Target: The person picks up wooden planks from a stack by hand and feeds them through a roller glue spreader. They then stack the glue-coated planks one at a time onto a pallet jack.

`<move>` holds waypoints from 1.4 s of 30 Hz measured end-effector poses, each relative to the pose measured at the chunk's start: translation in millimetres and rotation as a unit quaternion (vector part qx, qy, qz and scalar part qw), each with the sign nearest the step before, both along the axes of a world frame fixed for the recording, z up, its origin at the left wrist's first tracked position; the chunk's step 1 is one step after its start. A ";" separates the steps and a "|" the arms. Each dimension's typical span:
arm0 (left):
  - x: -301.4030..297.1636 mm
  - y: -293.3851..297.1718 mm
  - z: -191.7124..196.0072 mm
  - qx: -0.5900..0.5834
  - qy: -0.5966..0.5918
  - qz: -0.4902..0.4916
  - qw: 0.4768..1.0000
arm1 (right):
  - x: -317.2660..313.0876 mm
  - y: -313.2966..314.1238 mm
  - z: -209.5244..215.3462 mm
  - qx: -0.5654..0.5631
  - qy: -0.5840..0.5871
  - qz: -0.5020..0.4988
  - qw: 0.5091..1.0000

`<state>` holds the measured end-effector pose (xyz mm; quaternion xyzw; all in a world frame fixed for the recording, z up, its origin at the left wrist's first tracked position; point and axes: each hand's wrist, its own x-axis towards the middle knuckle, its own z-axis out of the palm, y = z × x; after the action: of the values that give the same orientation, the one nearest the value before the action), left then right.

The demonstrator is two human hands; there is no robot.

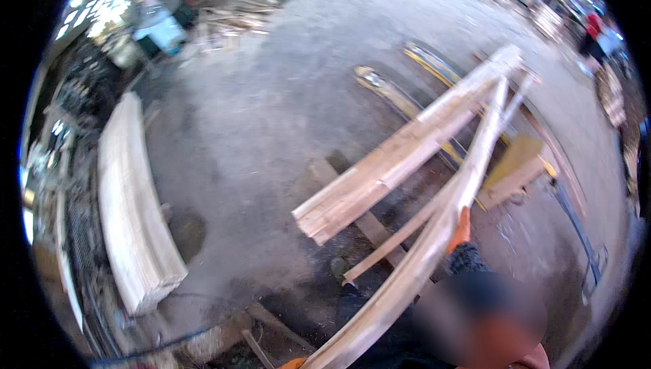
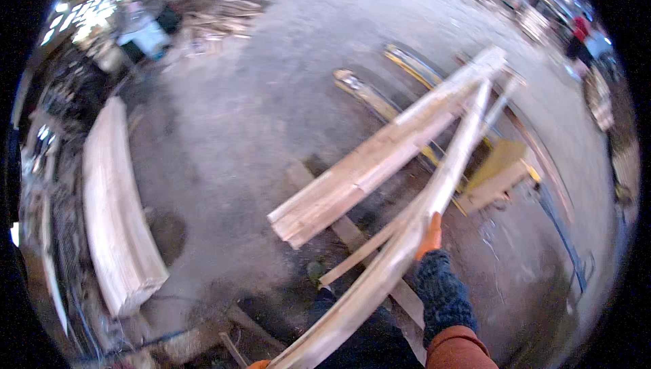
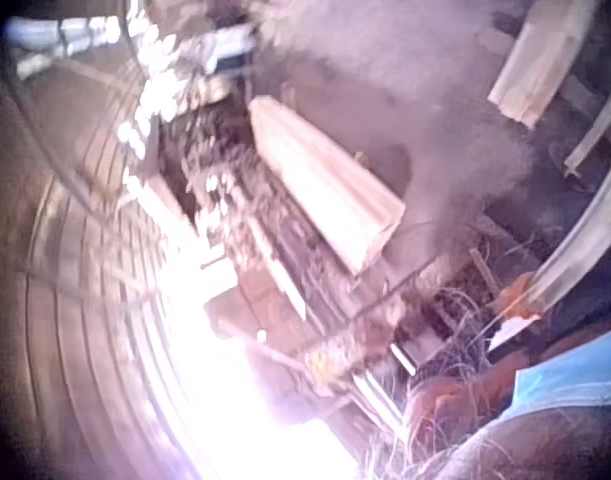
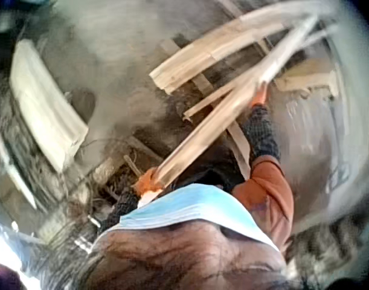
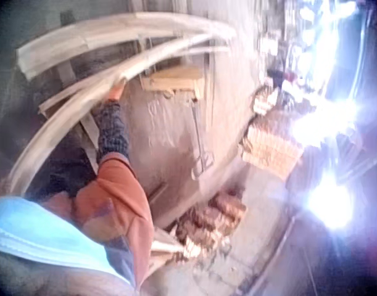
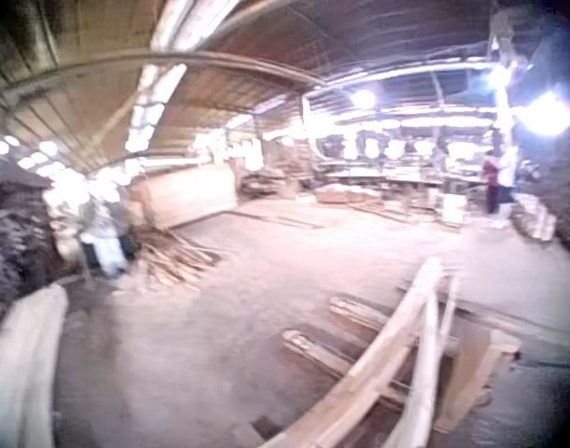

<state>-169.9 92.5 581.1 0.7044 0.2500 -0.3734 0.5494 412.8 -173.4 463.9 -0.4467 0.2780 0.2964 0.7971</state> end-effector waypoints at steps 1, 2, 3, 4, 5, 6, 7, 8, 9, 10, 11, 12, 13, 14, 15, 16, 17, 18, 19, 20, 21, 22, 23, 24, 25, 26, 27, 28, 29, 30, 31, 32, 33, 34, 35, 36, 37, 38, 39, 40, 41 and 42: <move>-11.0 -6.5 20.8 0.036 0.010 -0.009 0.999 | -10.1 -10.9 -6.6 0.004 -0.043 0.056 0.997; -24.0 -23.7 43.9 0.064 0.030 -0.004 0.997 | -29.2 -7.2 7.7 -0.005 -0.007 0.039 0.999; -26.4 -40.8 64.9 0.091 0.043 -0.001 0.995 | -44.0 -15.5 11.2 -0.042 -0.018 0.025 0.999; -28.7 -59.7 83.8 0.116 0.057 0.007 0.992 | -57.5 -30.5 -4.2 -0.033 -0.117 0.034 0.992; -31.7 -77.8 103.6 0.139 0.075 0.017 0.987 | -69.5 -48.3 -17.5 -0.019 -0.114 0.042 0.992; -33.5 -91.9 127.6 0.121 0.098 0.018 0.988 | -87.2 -58.1 -10.2 -0.005 -0.101 0.059 0.993; -37.6 -95.4 147.0 0.095 0.115 0.012 0.989 | -95.6 -86.0 -21.2 -0.028 -0.119 0.086 0.989; -48.1 -106.4 158.0 0.134 0.117 -0.019 0.984 | -102.1 -110.8 -32.1 -0.049 -0.137 0.112 0.983; -60.5 -122.5 166.9 0.169 0.128 -0.046 0.976 | -108.6 -121.9 -39.6 -0.036 -0.116 0.101 0.987; -77.4 -141.3 170.4 0.176 0.125 -0.023 0.976 | -111.1 -134.0 -47.2 -0.027 -0.096 0.093 0.991; -86.8 -150.4 176.6 0.184 0.115 -0.012 0.976 | -108.9 -151.0 -49.7 -0.050 -0.206 0.099 0.972; -90.2 -154.5 178.2 0.159 0.163 0.017 0.974 | -131.8 -132.2 3.2 -0.068 -0.181 0.095 0.977; -85.7 -152.0 181.6 0.134 0.201 0.033 0.970 | -132.0 -129.4 21.3 -0.019 -0.182 0.080 0.980; -94.4 -157.8 183.8 0.231 0.109 0.021 0.967 | -129.3 -135.3 32.7 -0.013 -0.193 0.106 0.975; -104.2 -164.8 180.2 0.326 0.016 0.005 0.945 | -125.7 -141.2 42.3 -0.008 -0.208 0.127 0.970; -99.0 -181.0 174.1 0.370 -0.053 0.013 0.927 | -108.7 -148.0 44.9 -0.008 -0.275 0.153 0.949; -87.6 -188.3 165.5 0.417 -0.125 0.012 0.900 | -103.0 -148.7 61.5 0.001 -0.302 0.156 0.940; -72.8 -205.0 165.5 0.423 -0.189 0.065 0.884 | -105.5 -141.6 81.2 0.024 -0.310 0.166 0.936; -53.8 -219.3 163.5 0.430 -0.259 0.114 0.858 | -109.6 -134.9 102.6 0.047 -0.320 0.172 0.930; -39.6 -222.0 169.2 0.431 -0.239 0.120 0.862 | -117.2 -128.1 125.7 0.072 -0.335 0.178 0.922; -39.0 -228.4 177.0 0.432 -0.211 0.132 0.867 | -129.5 -119.0 144.0 0.104 -0.338 0.198 0.914; -46.2 -225.4 176.8 0.445 -0.236 0.131 0.854 | -142.4 -116.3 167.4 0.139 -0.356 0.200 0.902; -57.4 -224.1 177.6 0.457 -0.259 0.135 0.840 | -161.6 -112.2 191.2 0.182 -0.375 0.216 0.883; -71.0 -222.1 176.7 0.466 -0.282 0.138 0.827 | -181.8 -110.0 211.4 0.250 -0.403 0.252 0.844; -88.0 -218.6 171.4 0.483 -0.294 0.133 0.814 | -206.4 -107.6 232.8 0.339 -0.432 0.308 0.777; -108.1 -215.5 169.7 0.503 -0.311 0.125 0.797 | -238.0 -103.5 258.7 0.431 -0.452 0.372 0.687; -132.0 -214.5 168.2 0.523 -0.326 0.116 0.779 | -255.5 -91.7 279.1 0.290 -0.347 0.246 0.857; -159.7 -218.2 167.2 0.541 -0.344 0.128 0.757 | -274.1 -75.9 299.0 0.141 -0.206 0.101 0.963; -186.0 -218.0 169.2 0.564 -0.332 0.127 0.745 | -274.0 -80.7 296.7 0.124 -0.166 0.074 0.975; -211.8 -213.8 174.0 0.567 -0.313 0.122 0.752 | -260.8 -91.6 288.0 0.139 -0.158 0.085 0.974; -242.0 -211.6 169.2 0.577 -0.312 0.117 0.746 | -252.0 -100.8 280.8 0.152 -0.147 0.090 0.973; -270.0 -207.5 165.9 0.577 -0.294 0.115 0.754 | -254.1 -106.8 274.0 0.162 -0.141 0.089 0.973; -294.5 -203.7 163.9 0.583 -0.271 0.112 0.757 | -262.1 -110.5 264.0 0.170 -0.134 0.089 0.972; -313.9 -194.4 163.0 0.603 -0.220 0.081 0.763 | -271.9 -113.9 239.6 0.150 -0.172 0.133 0.964; -333.7 -191.6 162.8 0.601 -0.186 0.087 0.772 | -289.7 -115.2 218.8 0.183 -0.154 0.140 0.961; -354.4 -189.9 158.6 0.576 -0.108 0.113 0.802 | -309.9 -114.9 199.3 0.214 -0.134 0.149 0.956; -374.9 -197.8 148.3 0.601 -0.094 0.103 0.787 | -339.6 -116.2 190.9 0.216 -0.112 0.157 0.957; -381.7 -194.0 150.0 0.582 -0.047 0.078 0.808 | -363.2 -113.6 186.3 0.226 -0.097 0.158 0.956; -382.3 -195.5 149.9 0.589 -0.004 0.051 0.806 | -370.5 -120.0 166.0 0.234 -0.085 0.134 0.959; -382.8 -196.3 142.2 0.570 0.051 0.030 0.819 | -389.7 -121.9 147.8 0.165 -0.175 0.172 0.955; -355.3 -192.9 167.9 0.477 0.107 0.021 0.872 | -401.9 -126.4 140.2 0.226 -0.111 0.174 0.952; -329.0 -190.0 183.6 0.426 0.078 0.010 0.901 | -414.3 -130.8 133.2 0.280 -0.044 0.172 0.944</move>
<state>-498.9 -97.5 764.7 0.8375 0.4342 -0.2790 0.1796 -1.5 -304.2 597.1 -0.2588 0.0680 0.4748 0.8384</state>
